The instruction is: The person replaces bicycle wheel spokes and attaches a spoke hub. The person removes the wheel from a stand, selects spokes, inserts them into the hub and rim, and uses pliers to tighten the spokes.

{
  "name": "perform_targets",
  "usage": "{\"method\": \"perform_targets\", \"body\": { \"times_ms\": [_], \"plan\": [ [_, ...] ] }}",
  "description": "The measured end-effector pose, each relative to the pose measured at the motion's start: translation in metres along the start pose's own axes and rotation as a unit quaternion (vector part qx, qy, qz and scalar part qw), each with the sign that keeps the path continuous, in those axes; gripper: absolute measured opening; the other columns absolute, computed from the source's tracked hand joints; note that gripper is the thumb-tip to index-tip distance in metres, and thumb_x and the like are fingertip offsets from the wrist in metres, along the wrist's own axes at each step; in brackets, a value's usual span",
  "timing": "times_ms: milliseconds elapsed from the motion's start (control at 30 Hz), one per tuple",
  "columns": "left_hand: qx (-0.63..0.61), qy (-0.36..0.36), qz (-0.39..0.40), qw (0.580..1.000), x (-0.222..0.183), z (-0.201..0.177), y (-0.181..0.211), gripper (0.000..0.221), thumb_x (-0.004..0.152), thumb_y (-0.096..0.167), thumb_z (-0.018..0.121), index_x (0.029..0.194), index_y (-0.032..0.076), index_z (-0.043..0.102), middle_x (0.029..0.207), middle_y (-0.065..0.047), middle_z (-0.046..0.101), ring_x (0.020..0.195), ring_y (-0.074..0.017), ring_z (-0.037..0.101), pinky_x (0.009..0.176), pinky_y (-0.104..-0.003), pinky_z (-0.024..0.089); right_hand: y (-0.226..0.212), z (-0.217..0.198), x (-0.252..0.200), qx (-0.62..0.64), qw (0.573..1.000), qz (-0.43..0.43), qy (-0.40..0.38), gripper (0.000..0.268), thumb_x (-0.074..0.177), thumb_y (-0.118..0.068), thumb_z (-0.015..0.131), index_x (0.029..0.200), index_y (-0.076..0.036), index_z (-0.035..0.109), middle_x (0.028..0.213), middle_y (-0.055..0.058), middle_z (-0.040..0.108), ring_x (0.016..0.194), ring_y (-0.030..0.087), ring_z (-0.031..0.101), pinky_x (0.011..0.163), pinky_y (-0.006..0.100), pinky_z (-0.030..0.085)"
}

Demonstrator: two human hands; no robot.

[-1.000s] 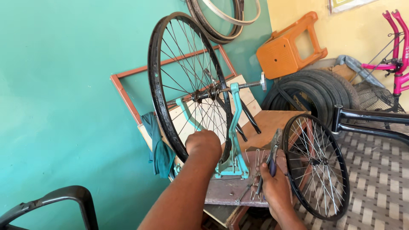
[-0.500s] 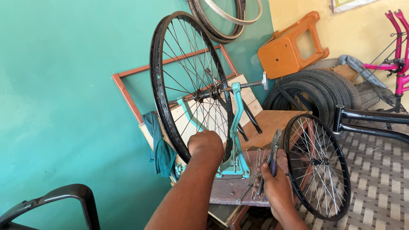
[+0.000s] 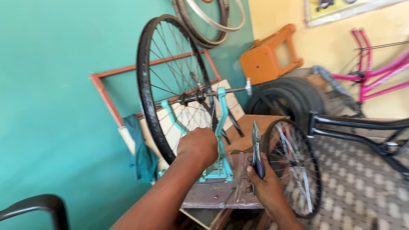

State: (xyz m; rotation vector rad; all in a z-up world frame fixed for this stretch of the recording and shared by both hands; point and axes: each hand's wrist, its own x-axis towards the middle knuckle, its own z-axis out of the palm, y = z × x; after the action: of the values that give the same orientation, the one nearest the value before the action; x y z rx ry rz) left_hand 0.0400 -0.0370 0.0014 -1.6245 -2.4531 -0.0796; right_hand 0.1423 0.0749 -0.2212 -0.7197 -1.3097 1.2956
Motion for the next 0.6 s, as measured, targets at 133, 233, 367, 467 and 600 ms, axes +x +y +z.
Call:
{"method": "perform_targets", "body": {
  "times_ms": [133, 233, 367, 467, 600],
  "plan": [
    [-0.058, -0.035, 0.096, 0.993, -0.033, 0.008, 0.008, 0.023, 0.084, 0.006, 0.066, 0.104, -0.001, 0.076, 0.115, -0.024, 0.072, 0.111, -0.038, 0.07, 0.094, -0.045, 0.056, -0.028, -0.026, -0.01, 0.026, 0.998, -0.045, 0.018, 0.031, 0.094, -0.018, 0.067, 0.123, -0.011, 0.06, 0.078, 0.005, 0.059, 0.065, 0.017, 0.056, 0.057, 0.033, 0.048],
    [-0.087, -0.097, 0.173, 0.976, -0.048, 0.032, 0.004, 0.022, 0.085, 0.007, 0.064, 0.102, 0.001, 0.077, 0.108, -0.025, 0.073, 0.106, -0.0389, 0.071, 0.091, -0.045, 0.056, -0.05, -0.051, -0.023, 0.07, 0.994, -0.071, 0.044, 0.03, 0.094, -0.013, 0.065, 0.122, -0.009, 0.058, 0.094, 0.006, 0.069, 0.074, 0.015, 0.061, 0.061, 0.032, 0.055],
    [-0.125, -0.19, 0.208, 0.951, -0.056, 0.074, -0.003, 0.024, 0.089, 0.015, 0.065, 0.111, 0.008, 0.072, 0.108, -0.019, 0.073, 0.107, -0.0384, 0.068, 0.091, -0.049, 0.053, -0.064, -0.083, -0.034, 0.072, 0.985, -0.121, 0.096, 0.027, 0.096, -0.01, 0.063, 0.121, -0.005, 0.055, 0.108, 0.01, 0.073, 0.081, 0.015, 0.065, 0.064, 0.032, 0.057],
    [-0.148, -0.204, 0.303, 0.919, -0.046, 0.108, -0.011, 0.037, 0.088, 0.021, 0.072, 0.124, 0.013, 0.068, 0.116, -0.016, 0.07, 0.114, -0.0378, 0.064, 0.098, -0.047, 0.05, -0.066, -0.097, -0.043, 0.021, 0.975, -0.15, 0.162, 0.031, 0.096, -0.007, 0.066, 0.125, -0.003, 0.054, 0.115, 0.011, 0.073, 0.085, 0.014, 0.062, 0.07, 0.03, 0.053],
    [-0.182, -0.252, 0.359, 0.88, -0.028, 0.147, -0.013, 0.041, 0.089, 0.025, 0.073, 0.128, 0.015, 0.066, 0.118, -0.016, 0.069, 0.115, -0.0346, 0.065, 0.1, -0.044, 0.05, -0.072, -0.105, -0.049, 0.009, 0.973, -0.086, 0.213, 0.037, 0.092, -0.005, 0.067, 0.127, -0.006, 0.054, 0.105, 0.011, 0.073, 0.084, 0.015, 0.067, 0.066, 0.034, 0.055]
  ]
}}
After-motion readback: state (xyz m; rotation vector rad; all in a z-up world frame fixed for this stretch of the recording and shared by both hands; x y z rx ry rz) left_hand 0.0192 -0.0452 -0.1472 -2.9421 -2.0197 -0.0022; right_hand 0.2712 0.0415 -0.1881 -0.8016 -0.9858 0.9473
